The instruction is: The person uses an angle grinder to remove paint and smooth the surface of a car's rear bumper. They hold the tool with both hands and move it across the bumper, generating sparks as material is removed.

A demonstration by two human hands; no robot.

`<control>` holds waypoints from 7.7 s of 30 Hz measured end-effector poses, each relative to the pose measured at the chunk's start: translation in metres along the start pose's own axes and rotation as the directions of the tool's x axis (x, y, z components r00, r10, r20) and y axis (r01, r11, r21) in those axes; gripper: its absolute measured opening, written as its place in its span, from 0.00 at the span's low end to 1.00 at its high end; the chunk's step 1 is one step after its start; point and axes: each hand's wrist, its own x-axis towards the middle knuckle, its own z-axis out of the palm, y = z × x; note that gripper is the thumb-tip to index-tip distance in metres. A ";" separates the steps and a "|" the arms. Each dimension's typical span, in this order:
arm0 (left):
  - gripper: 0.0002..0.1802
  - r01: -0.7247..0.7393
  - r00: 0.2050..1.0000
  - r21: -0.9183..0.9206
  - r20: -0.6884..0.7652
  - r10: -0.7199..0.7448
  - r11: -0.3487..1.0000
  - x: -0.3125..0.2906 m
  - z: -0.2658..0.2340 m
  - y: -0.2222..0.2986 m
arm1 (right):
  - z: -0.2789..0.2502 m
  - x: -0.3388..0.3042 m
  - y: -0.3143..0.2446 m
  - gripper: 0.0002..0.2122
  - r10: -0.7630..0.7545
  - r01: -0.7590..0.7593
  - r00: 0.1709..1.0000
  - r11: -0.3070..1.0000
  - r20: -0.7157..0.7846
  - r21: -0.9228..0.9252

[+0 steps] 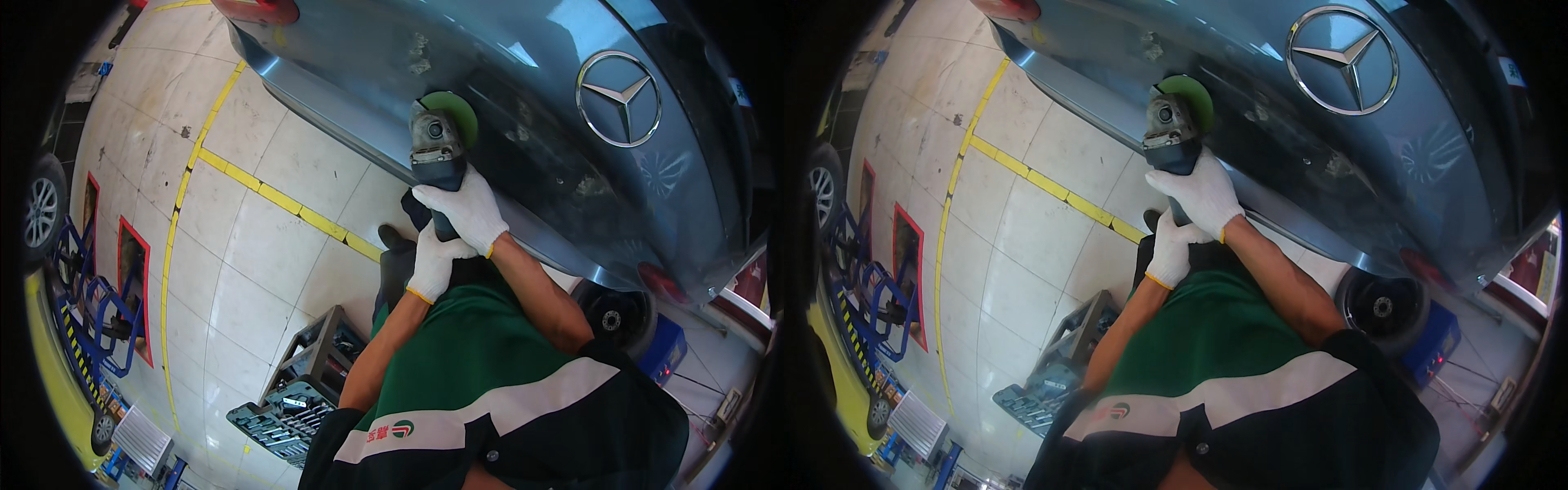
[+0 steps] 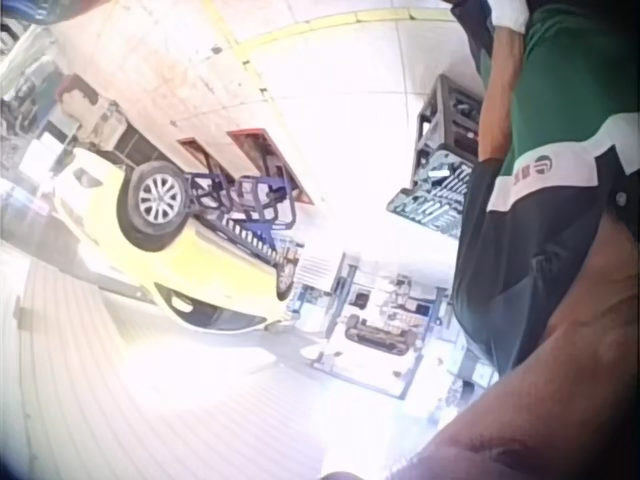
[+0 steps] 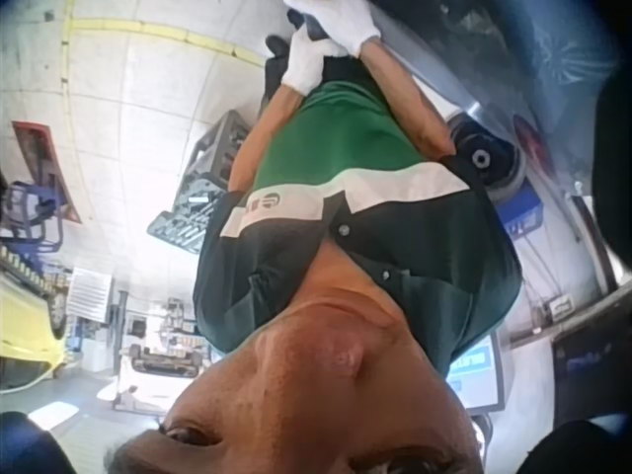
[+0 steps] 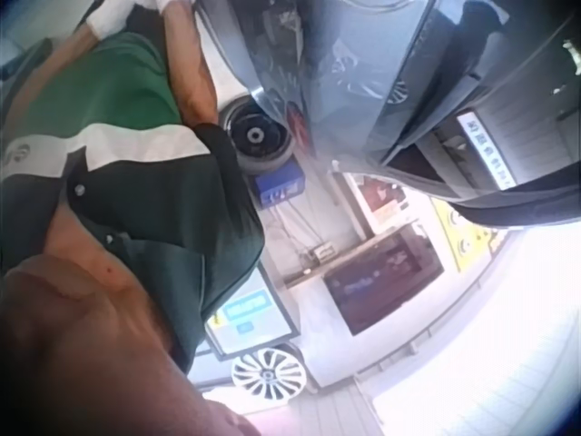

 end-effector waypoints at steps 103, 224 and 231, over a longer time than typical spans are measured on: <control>0.24 -0.032 0.999 0.047 -0.019 0.033 0.998 0.001 -0.001 -0.004 | -0.001 0.004 0.007 0.26 0.021 -0.027 0.998 0.996 0.067 0.083; 0.24 -0.034 0.999 0.016 -0.009 0.035 0.999 -0.001 0.001 0.002 | 0.001 0.003 0.010 0.25 0.025 -0.029 0.999 0.997 0.047 0.072; 0.25 -0.038 0.999 0.070 -0.014 0.039 0.997 -0.002 0.000 0.002 | 0.000 0.003 0.005 0.26 0.033 -0.040 0.997 0.995 0.076 0.087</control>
